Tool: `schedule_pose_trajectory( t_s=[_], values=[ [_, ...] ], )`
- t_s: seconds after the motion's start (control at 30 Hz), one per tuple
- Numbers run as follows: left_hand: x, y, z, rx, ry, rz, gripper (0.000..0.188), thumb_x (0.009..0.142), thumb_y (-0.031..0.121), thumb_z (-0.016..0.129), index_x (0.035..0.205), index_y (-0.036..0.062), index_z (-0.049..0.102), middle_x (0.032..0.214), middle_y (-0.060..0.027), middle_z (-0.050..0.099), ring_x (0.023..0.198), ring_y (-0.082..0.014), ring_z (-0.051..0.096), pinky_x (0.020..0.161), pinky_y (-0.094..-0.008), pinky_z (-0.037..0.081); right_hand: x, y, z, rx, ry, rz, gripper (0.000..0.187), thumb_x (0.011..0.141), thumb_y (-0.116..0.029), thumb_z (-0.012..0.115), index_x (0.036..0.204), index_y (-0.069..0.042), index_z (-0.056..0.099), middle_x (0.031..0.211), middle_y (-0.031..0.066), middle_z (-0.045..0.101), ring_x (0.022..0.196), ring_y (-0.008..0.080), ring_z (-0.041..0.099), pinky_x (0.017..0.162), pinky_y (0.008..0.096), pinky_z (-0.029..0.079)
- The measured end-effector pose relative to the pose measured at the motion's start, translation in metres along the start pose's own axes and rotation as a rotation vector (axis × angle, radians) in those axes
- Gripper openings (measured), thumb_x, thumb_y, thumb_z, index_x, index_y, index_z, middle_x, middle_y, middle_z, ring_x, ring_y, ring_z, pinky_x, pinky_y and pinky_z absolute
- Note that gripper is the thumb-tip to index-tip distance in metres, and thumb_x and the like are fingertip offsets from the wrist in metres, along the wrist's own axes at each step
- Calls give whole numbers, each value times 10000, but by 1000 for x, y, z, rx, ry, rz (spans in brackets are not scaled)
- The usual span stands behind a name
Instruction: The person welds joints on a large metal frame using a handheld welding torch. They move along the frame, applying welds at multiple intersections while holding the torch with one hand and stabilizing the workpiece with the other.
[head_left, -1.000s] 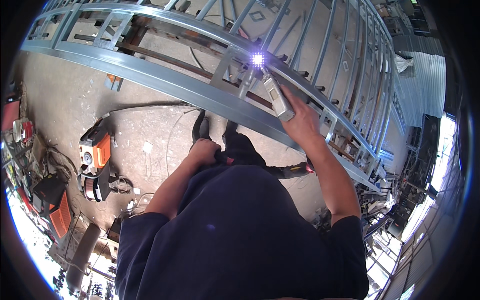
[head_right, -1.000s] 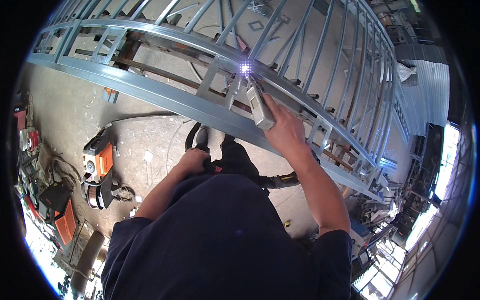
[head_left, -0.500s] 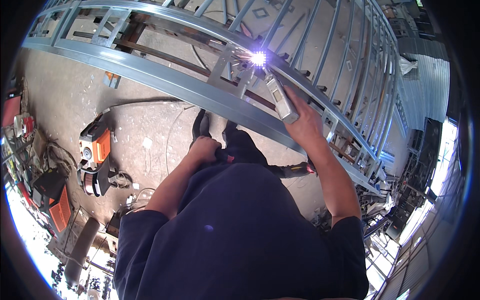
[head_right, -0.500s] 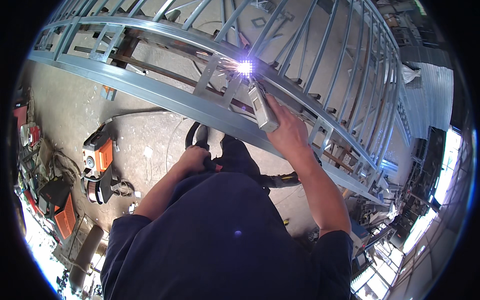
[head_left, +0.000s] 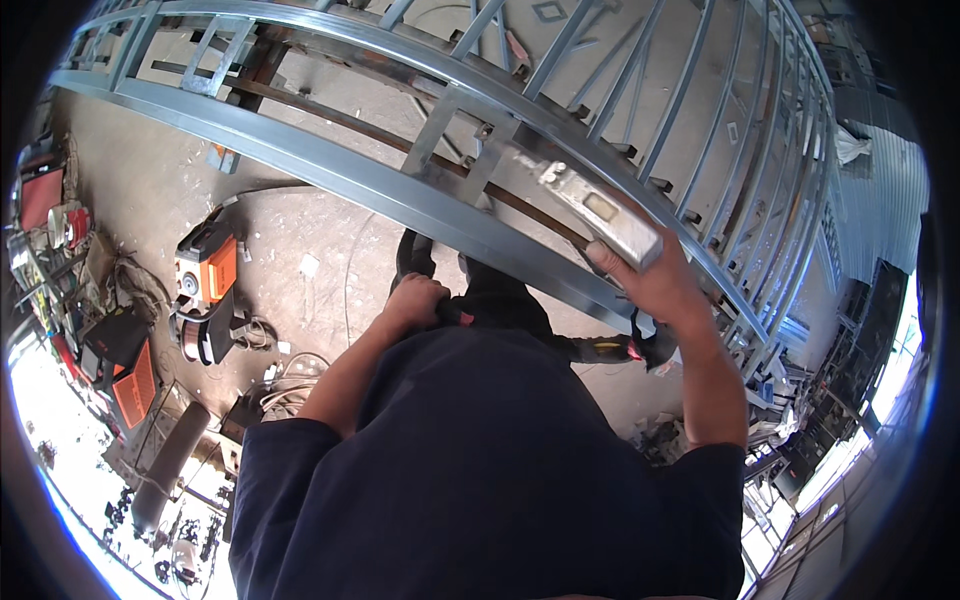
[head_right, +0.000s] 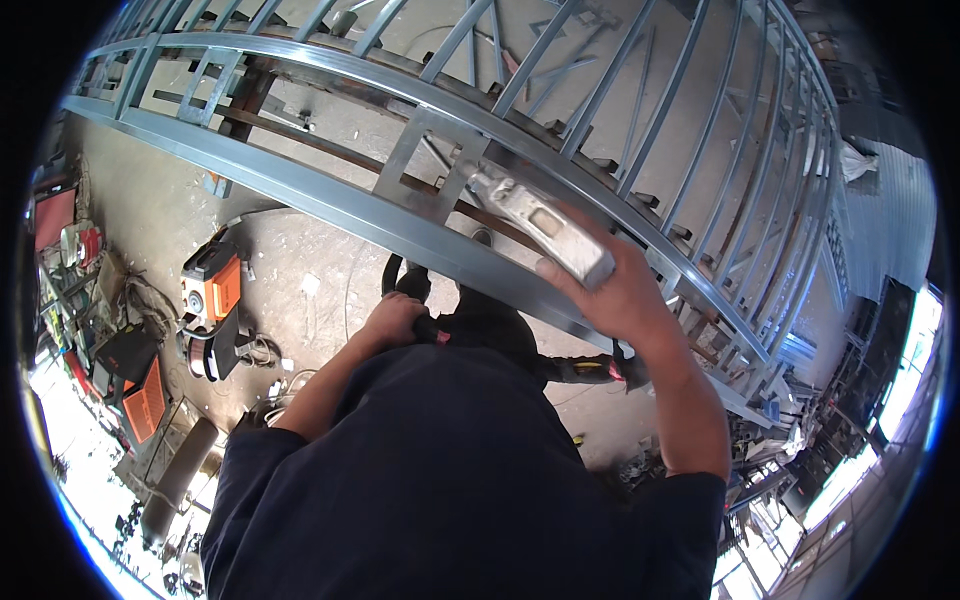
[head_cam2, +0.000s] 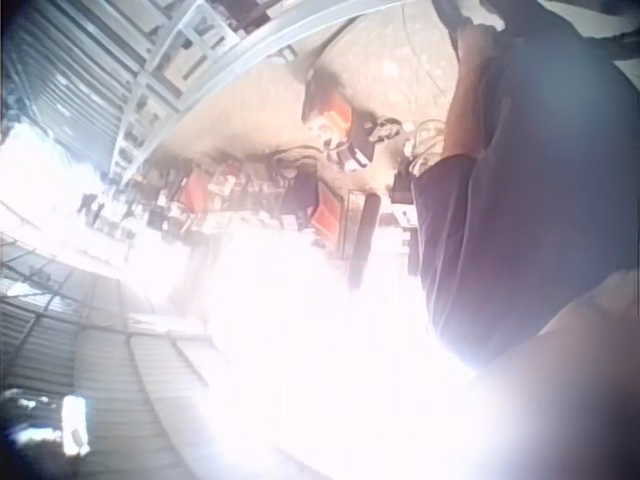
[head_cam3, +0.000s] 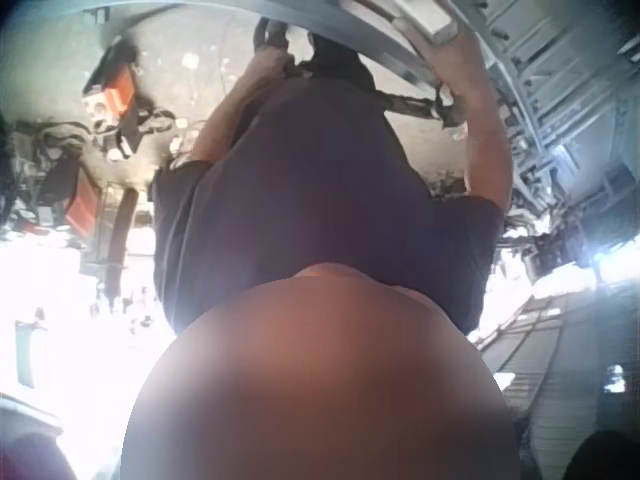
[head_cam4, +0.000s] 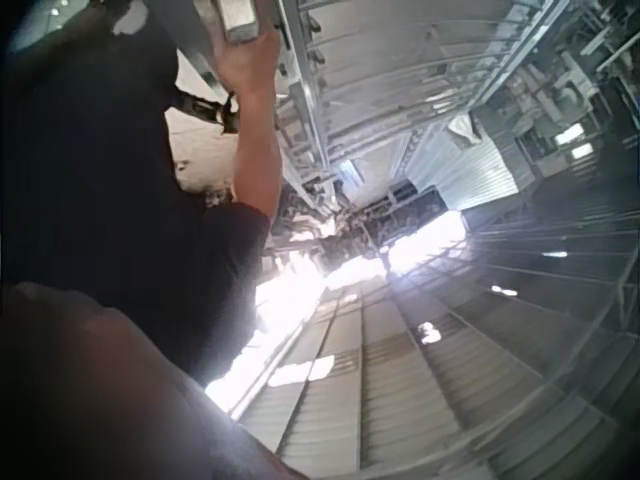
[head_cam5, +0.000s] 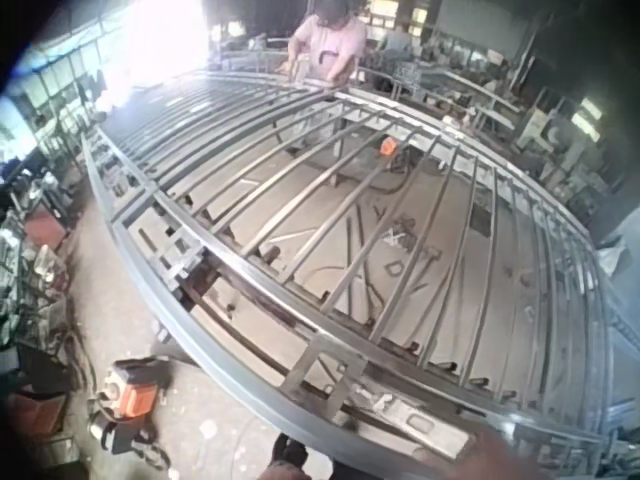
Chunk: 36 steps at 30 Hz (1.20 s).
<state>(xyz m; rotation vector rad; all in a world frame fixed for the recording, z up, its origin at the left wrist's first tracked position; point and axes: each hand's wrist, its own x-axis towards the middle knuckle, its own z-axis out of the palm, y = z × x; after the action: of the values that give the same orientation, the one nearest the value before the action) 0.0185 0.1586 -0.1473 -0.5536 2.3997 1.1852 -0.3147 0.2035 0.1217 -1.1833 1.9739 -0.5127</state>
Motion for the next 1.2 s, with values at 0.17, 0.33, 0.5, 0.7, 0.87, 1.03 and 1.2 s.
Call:
schedule_pose_trajectory(
  t_s=[0.17, 0.33, 0.5, 0.7, 0.87, 1.03, 1.2],
  values=[
    [-8, 18, 7, -86, 33, -86, 301, 689, 244, 722, 973, 147, 745, 1004, -72, 710, 1099, -280, 640, 1061, -426, 421, 68, 17, -5, 319, -350, 5, 516, 965, -365, 720, 1362, -57, 600, 1094, 82, 721, 889, 171, 672, 831, 321, 547],
    [-13, 29, 21, -29, 20, -154, 344, 668, 198, 738, 1006, 138, 722, 993, -61, 675, 1073, -285, 627, 1029, -423, 435, 125, 40, 18, 591, -445, -164, 462, 990, -317, 691, 1342, -33, 596, 1039, 64, 697, 791, 104, 621, 623, 274, 531],
    [-12, 44, 18, -46, -2, -226, 314, 705, 197, 714, 1013, 146, 736, 1010, -61, 686, 1118, -276, 624, 1085, -424, 409, 144, 44, 27, 723, -562, -68, 468, 993, -306, 684, 1349, -19, 585, 967, 71, 686, 764, 106, 620, 550, 252, 529],
    [-1, 51, 20, -62, 62, -210, 313, 652, 154, 716, 965, 133, 719, 957, -69, 658, 1069, -288, 619, 1043, -428, 424, 151, 42, 30, 738, -586, -98, 470, 1001, -283, 672, 1363, 1, 570, 892, 71, 675, 701, 103, 607, 528, 255, 522],
    [3, 51, 24, -43, 27, -227, 313, 666, 163, 707, 977, 131, 722, 980, -70, 667, 1097, -287, 619, 1071, -429, 415, 152, 36, 26, 727, -601, -68, 465, 1003, -267, 670, 1374, -6, 569, 924, 70, 683, 729, 104, 613, 540, 253, 519],
    [5, 54, 19, -45, -7, -256, 317, 678, 147, 701, 992, 122, 739, 1033, -71, 695, 1142, -281, 617, 1099, -420, 405, 153, 32, 26, 658, -578, -143, 457, 994, -239, 681, 1368, 1, 573, 1040, 83, 712, 765, 95, 623, 559, 253, 523],
    [5, 54, 20, -55, -17, -261, 344, 665, 145, 710, 1007, 120, 735, 1046, -72, 694, 1159, -285, 609, 1110, -424, 397, 152, 36, 29, 670, -593, -92, 433, 994, -256, 684, 1341, -15, 590, 981, 69, 696, 733, 91, 618, 552, 250, 518]
  ],
)
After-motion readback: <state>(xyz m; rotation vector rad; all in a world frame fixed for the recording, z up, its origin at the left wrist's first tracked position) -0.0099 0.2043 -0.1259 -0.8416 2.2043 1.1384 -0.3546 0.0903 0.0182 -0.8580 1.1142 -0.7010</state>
